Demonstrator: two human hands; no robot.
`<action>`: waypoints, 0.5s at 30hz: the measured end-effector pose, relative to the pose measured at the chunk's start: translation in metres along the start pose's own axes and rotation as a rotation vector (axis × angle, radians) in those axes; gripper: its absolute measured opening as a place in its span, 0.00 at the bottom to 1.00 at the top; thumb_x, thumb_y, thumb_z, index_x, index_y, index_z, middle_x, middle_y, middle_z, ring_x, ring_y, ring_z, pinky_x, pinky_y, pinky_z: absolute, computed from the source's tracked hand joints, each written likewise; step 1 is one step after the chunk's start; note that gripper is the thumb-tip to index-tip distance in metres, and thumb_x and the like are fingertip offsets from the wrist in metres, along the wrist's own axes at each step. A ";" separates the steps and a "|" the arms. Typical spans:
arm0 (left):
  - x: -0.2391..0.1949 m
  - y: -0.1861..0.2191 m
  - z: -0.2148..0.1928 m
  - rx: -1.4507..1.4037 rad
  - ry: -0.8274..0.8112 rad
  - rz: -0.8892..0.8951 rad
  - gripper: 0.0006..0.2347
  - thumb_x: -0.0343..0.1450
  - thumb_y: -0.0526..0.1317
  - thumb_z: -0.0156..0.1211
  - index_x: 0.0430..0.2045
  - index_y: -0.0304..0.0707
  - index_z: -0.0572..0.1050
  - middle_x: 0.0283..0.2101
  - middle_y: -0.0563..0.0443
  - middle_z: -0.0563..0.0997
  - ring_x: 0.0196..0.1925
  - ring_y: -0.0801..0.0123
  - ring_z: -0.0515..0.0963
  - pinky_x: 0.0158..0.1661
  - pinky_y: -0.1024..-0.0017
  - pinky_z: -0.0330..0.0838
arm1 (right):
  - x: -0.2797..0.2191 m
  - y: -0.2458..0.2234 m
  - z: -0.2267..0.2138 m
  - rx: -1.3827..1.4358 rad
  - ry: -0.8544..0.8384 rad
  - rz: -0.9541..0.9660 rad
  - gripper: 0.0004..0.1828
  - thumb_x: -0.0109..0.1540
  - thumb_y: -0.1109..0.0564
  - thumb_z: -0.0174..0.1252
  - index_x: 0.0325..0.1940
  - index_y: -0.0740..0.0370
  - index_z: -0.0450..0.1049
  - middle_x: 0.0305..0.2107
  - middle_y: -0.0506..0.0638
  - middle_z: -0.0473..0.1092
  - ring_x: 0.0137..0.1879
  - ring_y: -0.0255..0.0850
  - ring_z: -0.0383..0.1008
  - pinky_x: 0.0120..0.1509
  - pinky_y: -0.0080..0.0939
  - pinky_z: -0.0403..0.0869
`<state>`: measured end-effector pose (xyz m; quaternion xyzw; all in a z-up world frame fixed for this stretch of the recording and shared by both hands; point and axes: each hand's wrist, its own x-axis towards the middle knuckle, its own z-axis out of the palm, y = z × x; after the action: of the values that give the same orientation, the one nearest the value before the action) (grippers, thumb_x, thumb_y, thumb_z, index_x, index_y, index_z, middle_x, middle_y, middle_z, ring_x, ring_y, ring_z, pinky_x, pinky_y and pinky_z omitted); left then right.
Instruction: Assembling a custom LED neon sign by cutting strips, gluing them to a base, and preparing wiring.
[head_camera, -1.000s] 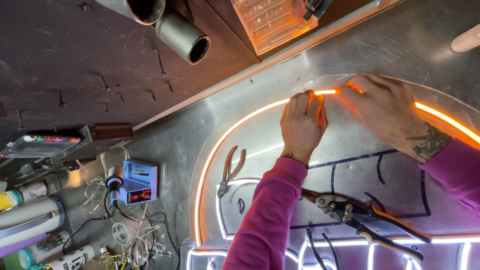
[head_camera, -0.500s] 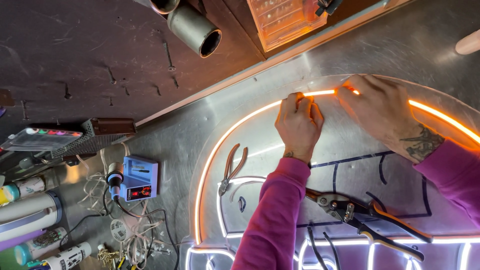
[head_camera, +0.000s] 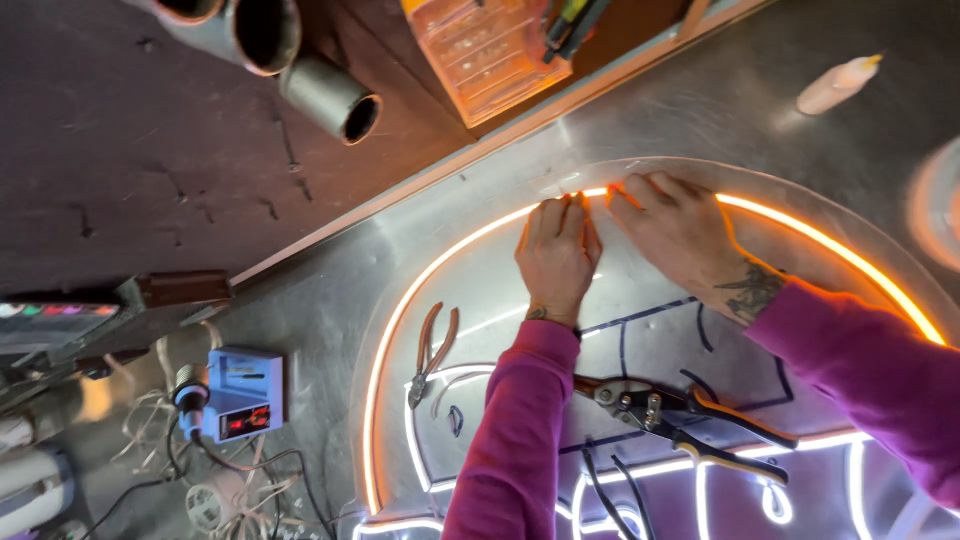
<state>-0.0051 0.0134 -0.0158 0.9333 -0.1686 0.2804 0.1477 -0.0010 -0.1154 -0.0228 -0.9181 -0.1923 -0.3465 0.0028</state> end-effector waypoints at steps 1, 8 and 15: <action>-0.002 0.000 0.002 0.035 -0.005 0.015 0.06 0.60 0.37 0.44 0.21 0.40 0.71 0.25 0.55 0.67 0.29 0.71 0.70 0.32 0.81 0.66 | -0.002 0.000 -0.001 0.007 0.021 -0.002 0.06 0.52 0.55 0.52 0.20 0.47 0.64 0.22 0.40 0.57 0.30 0.32 0.62 0.31 0.26 0.65; -0.004 0.002 0.005 0.047 0.029 0.003 0.06 0.58 0.35 0.45 0.21 0.40 0.71 0.22 0.56 0.65 0.27 0.72 0.69 0.32 0.82 0.65 | 0.011 0.013 -0.046 0.282 -0.097 0.070 0.11 0.54 0.52 0.56 0.19 0.53 0.65 0.21 0.42 0.60 0.28 0.34 0.66 0.27 0.28 0.67; -0.002 0.004 0.000 0.019 0.029 -0.018 0.06 0.56 0.33 0.47 0.20 0.38 0.70 0.21 0.55 0.65 0.27 0.70 0.69 0.32 0.81 0.65 | -0.060 0.022 -0.116 0.520 -0.575 0.453 0.11 0.59 0.54 0.38 0.24 0.59 0.59 0.20 0.50 0.60 0.28 0.46 0.66 0.29 0.40 0.67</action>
<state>-0.0086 0.0100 -0.0164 0.9320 -0.1556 0.2941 0.1438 -0.1079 -0.1724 0.0301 -0.9649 -0.0603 -0.0080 0.2556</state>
